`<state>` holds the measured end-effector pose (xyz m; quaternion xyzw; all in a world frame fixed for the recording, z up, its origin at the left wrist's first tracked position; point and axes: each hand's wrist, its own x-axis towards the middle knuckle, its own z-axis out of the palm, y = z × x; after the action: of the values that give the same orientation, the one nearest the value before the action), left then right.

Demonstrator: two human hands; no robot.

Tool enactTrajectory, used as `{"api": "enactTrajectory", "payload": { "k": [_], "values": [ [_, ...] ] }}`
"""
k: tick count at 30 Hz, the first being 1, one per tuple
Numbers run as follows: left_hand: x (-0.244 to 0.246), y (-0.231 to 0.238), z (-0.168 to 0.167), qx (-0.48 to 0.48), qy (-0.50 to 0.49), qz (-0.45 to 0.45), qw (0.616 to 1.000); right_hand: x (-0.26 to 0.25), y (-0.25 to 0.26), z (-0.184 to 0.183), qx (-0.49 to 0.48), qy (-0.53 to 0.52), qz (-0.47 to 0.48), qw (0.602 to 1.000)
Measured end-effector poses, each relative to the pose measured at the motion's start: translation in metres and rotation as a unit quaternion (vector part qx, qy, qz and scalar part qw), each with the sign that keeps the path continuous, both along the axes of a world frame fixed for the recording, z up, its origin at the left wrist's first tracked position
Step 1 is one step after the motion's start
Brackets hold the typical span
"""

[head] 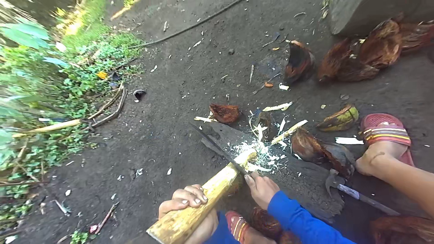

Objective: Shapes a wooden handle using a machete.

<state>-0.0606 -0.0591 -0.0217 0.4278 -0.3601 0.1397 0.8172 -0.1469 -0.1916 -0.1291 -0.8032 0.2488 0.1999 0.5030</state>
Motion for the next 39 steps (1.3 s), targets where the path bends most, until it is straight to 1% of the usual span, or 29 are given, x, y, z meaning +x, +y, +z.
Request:
{"api": "enactTrajectory", "payload": {
  "k": [2, 4, 6, 7, 8, 9, 10, 12, 13, 15, 19, 22, 24, 25, 26, 28, 29, 30, 36, 39],
  "values": [
    [-0.001, 0.001, -0.001, -0.002, 0.006, 0.011, 1.0, -0.002, 0.001, 0.007, -0.001, 0.014, 0.005, 1.0],
    [-0.002, -0.001, 0.001, 0.005, 0.002, 0.014, 1.0, -0.005, 0.002, 0.022, 0.007, -0.002, 0.009, 1.0],
    [-0.005, -0.002, 0.002, 0.017, 0.0, 0.013, 1.0, -0.014, 0.007, 0.044, 0.013, -0.07, 0.018, 0.997],
    [-0.005, -0.005, 0.002, 0.016, 0.002, 0.014, 1.0, -0.018, 0.011, 0.053, -0.003, -0.118, 0.021, 0.993],
    [-0.006, -0.006, 0.003, 0.013, 0.005, 0.016, 1.0, -0.019, 0.015, 0.055, -0.031, -0.164, 0.016, 0.986],
    [-0.007, -0.006, 0.003, 0.012, 0.009, 0.017, 1.0, -0.019, 0.017, 0.051, -0.051, -0.182, 0.011, 0.982],
    [-0.007, -0.005, 0.004, 0.01, 0.01, 0.018, 1.0, -0.015, 0.015, 0.042, -0.049, -0.155, 0.014, 0.987],
    [-0.006, -0.002, 0.003, 0.009, 0.009, 0.018, 1.0, -0.002, 0.002, 0.012, -0.012, -0.03, 0.01, 0.999],
    [-0.006, 0.0, 0.002, 0.008, 0.01, 0.017, 1.0, 0.004, -0.003, -0.002, -0.007, 0.006, -0.002, 1.0],
    [-0.005, 0.0, 0.001, 0.006, 0.009, 0.018, 1.0, 0.007, -0.006, -0.011, -0.015, 0.03, -0.008, 0.999],
    [-0.005, -0.002, 0.0, 0.004, 0.004, 0.022, 1.0, 0.004, -0.005, 0.004, 0.005, 0.031, -0.012, 0.999],
    [-0.009, -0.003, 0.001, 0.009, 0.002, 0.027, 1.0, -0.008, 0.006, 0.035, 0.022, -0.041, 0.003, 0.999],
    [-0.01, -0.005, 0.002, 0.007, 0.006, 0.035, 0.999, -0.012, 0.013, 0.045, -0.007, -0.101, 0.014, 0.995],
    [-0.011, -0.004, 0.002, 0.005, 0.011, 0.035, 0.999, -0.012, 0.015, 0.041, -0.022, -0.11, 0.011, 0.994],
    [-0.011, -0.003, 0.002, 0.004, 0.014, 0.037, 0.999, -0.009, 0.014, 0.032, -0.024, -0.094, 0.006, 0.995],
    [-0.009, -0.001, 0.001, 0.001, 0.014, 0.036, 0.999, 0.002, 0.002, 0.002, -0.001, -0.005, -0.014, 1.0],
    [-0.009, -0.001, 0.001, 0.001, 0.012, 0.037, 0.999, 0.005, -0.002, -0.012, 0.005, 0.021, -0.031, 0.999],
    [-0.008, -0.002, 0.0, -0.002, 0.011, 0.036, 0.999, 0.008, -0.005, -0.017, 0.002, 0.035, -0.038, 0.999],
    [-0.016, -0.006, -0.002, -0.003, 0.004, 0.039, 0.999, 0.003, -0.005, -0.011, 0.006, 0.05, -0.041, 0.998],
    [-0.021, -0.009, -0.002, 0.006, -0.001, 0.045, 0.999, -0.006, 0.002, 0.01, 0.033, 0.007, -0.043, 0.999]
  ]
}}
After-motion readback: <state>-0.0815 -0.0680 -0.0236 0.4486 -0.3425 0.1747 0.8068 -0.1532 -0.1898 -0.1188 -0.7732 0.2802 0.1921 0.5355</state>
